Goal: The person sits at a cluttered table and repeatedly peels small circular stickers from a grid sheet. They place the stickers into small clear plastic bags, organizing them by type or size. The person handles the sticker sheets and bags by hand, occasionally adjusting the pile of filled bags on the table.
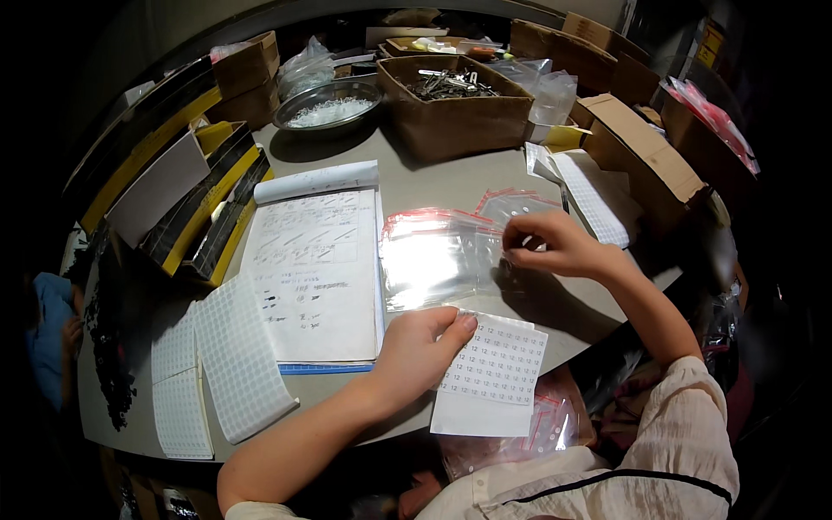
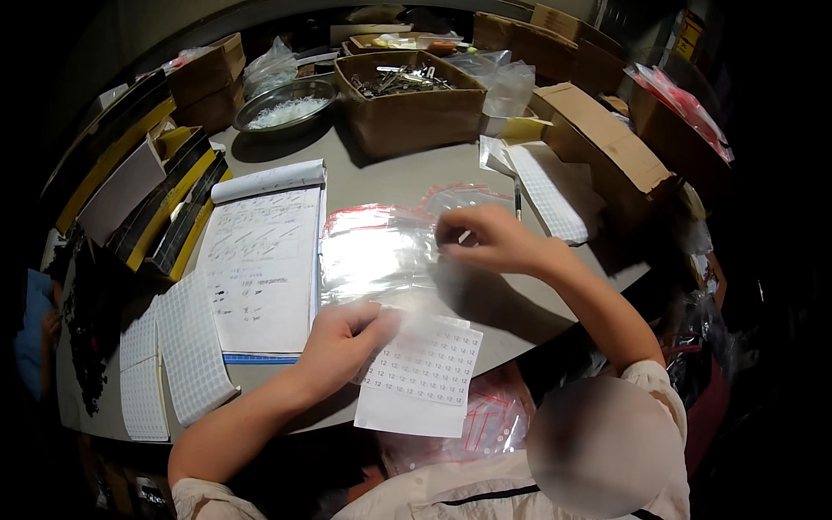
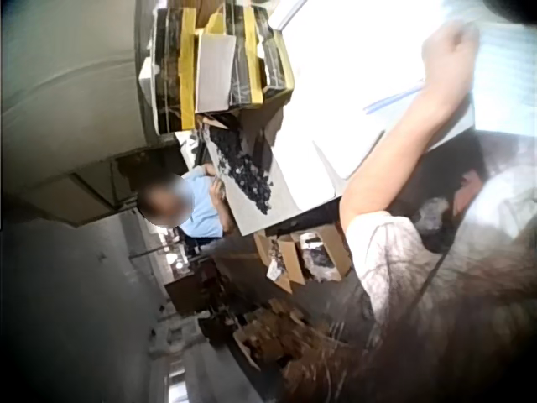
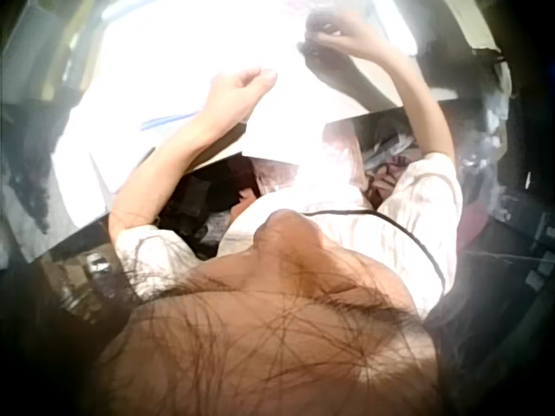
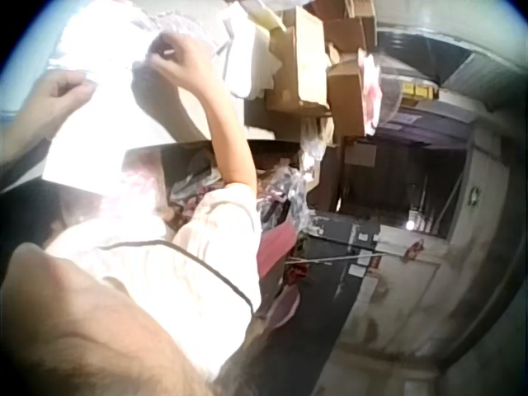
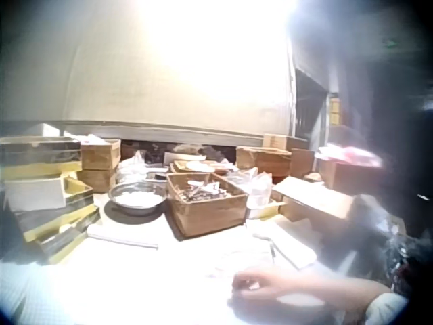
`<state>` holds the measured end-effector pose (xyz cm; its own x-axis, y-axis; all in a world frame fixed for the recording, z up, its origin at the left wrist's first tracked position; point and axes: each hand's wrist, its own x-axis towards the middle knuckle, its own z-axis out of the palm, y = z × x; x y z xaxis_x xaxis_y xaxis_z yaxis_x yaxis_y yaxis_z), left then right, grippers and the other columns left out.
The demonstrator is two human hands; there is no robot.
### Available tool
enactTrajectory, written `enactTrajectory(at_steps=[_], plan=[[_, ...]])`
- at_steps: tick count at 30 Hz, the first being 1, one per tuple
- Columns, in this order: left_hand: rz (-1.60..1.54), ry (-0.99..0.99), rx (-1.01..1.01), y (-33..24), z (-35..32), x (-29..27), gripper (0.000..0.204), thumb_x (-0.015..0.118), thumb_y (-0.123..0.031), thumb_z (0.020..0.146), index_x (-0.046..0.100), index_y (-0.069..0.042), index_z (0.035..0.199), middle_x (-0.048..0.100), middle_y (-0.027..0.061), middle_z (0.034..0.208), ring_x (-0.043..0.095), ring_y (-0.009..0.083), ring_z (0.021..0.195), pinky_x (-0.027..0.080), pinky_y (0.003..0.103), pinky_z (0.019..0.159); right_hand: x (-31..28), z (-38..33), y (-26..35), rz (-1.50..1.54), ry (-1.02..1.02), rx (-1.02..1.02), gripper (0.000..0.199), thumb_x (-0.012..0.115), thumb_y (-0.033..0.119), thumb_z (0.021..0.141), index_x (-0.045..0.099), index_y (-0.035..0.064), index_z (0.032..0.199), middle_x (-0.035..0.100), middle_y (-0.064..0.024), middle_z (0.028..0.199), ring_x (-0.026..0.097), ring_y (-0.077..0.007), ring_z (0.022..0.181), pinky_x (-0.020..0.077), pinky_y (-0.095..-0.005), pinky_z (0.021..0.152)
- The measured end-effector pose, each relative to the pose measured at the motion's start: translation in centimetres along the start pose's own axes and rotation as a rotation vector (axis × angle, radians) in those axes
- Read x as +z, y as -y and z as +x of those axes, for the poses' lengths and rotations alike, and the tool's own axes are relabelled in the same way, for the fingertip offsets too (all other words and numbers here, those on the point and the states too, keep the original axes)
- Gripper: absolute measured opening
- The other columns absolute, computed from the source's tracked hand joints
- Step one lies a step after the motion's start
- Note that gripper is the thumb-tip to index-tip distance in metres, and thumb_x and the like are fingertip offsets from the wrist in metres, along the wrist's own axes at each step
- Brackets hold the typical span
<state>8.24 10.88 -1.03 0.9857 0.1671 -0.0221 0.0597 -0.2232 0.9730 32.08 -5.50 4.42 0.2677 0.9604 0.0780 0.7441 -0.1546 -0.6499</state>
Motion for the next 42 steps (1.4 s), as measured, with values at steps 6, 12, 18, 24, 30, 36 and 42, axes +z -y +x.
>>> enactTrajectory(at_steps=[6, 12, 18, 24, 30, 36, 42], plan=[[-0.054, 0.03, 0.024, -0.1, 0.0, 0.2, 0.035, 0.059, -0.028, 0.103, 0.069, 0.005, 0.098, 0.07, 0.0139, 0.077, 0.061, 0.016, 0.068, 0.051, 0.034, 0.067, 0.6, 2.6, -1.4, -0.304, 0.171, 0.106, 0.029, 0.071, 0.022, 0.089, 0.067, -0.0035, 0.101, 0.071, -0.0169, 0.084, 0.069, -0.0269, 0.079, 0.0531, -0.0381, 0.072], [0.0, 0.038, 0.072, -0.1, -0.1, 0.1, 0.033, 0.06, -0.027, 0.102, 0.069, 0.005, 0.099, 0.072, 0.0153, 0.081, 0.065, 0.0187, 0.072, 0.051, 0.035, 0.069, -2.1, 3.6, 1.3, -0.496, 0.361, 0.607, 0.041, 0.078, 0.037, 0.086, 0.069, -0.0023, 0.096, 0.071, -0.014, 0.081, 0.07, -0.0255, 0.075, 0.0528, -0.0388, 0.069], [-0.022, 0.072, 0.079, 0.3, 0.1, 0.2, 0.031, 0.059, -0.025, 0.102, 0.067, 0.004, 0.105, 0.072, 0.0162, 0.087, 0.067, 0.0198, 0.079, 0.052, 0.035, 0.076, -0.1, 4.5, -0.9, -0.099, 0.085, 0.025, 0.022, 0.072, 0.016, 0.088, 0.064, -0.0007, 0.099, 0.066, -0.0112, 0.09, 0.065, -0.0216, 0.082, 0.0515, -0.0341, 0.076], [-0.191, 0.054, 0.091, 0.9, 0.3, 0.4, 0.032, 0.058, -0.025, 0.103, 0.064, 0.003, 0.115, 0.072, 0.0166, 0.099, 0.067, 0.0204, 0.088, 0.052, 0.035, 0.081, 4.0, 5.9, -1.3, -0.401, -0.004, -0.042, 0.024, 0.07, 0.01, 0.087, 0.054, 0.0008, 0.103, 0.066, -0.018, 0.095, 0.064, -0.0338, 0.086, 0.0508, -0.0405, 0.076], [-0.174, 0.021, 0.025, 1.4, 0.2, 0.7, 0.032, 0.058, -0.025, 0.102, 0.063, 0.003, 0.117, 0.072, 0.0174, 0.1, 0.069, 0.0241, 0.092, 0.052, 0.036, 0.083, 1.6, 4.6, -1.1, -0.527, -0.022, 0.25, 0.037, 0.079, 0.026, 0.086, 0.058, -0.0002, 0.1, 0.067, -0.0186, 0.094, 0.064, -0.0357, 0.087, 0.0504, -0.0421, 0.076], [-0.091, 0.004, 0.055, 0.4, 0.2, 0.4, 0.032, 0.059, -0.024, 0.102, 0.063, 0.004, 0.117, 0.072, 0.0205, 0.101, 0.071, 0.0274, 0.094, 0.053, 0.037, 0.084, -1.7, 0.0, -3.7, -0.31, 0.034, 0.378, 0.051, 0.084, 0.04, 0.083, 0.063, -0.0035, 0.099, 0.069, -0.0207, 0.095, 0.068, -0.0338, 0.09, 0.0517, -0.0421, 0.079], [0.06, -0.043, 0.019, 1.2, 0.3, 0.0, 0.032, 0.06, -0.024, 0.1, 0.067, 0.006, 0.107, 0.072, 0.0201, 0.088, 0.071, 0.0257, 0.083, 0.054, 0.038, 0.078, 0.4, -2.7, -0.1, -0.209, -0.163, 0.179, 0.022, 0.074, 0.017, 0.088, 0.063, 0.0023, 0.1, 0.068, -0.0163, 0.092, 0.068, -0.0328, 0.086, 0.0542, -0.0399, 0.076]])
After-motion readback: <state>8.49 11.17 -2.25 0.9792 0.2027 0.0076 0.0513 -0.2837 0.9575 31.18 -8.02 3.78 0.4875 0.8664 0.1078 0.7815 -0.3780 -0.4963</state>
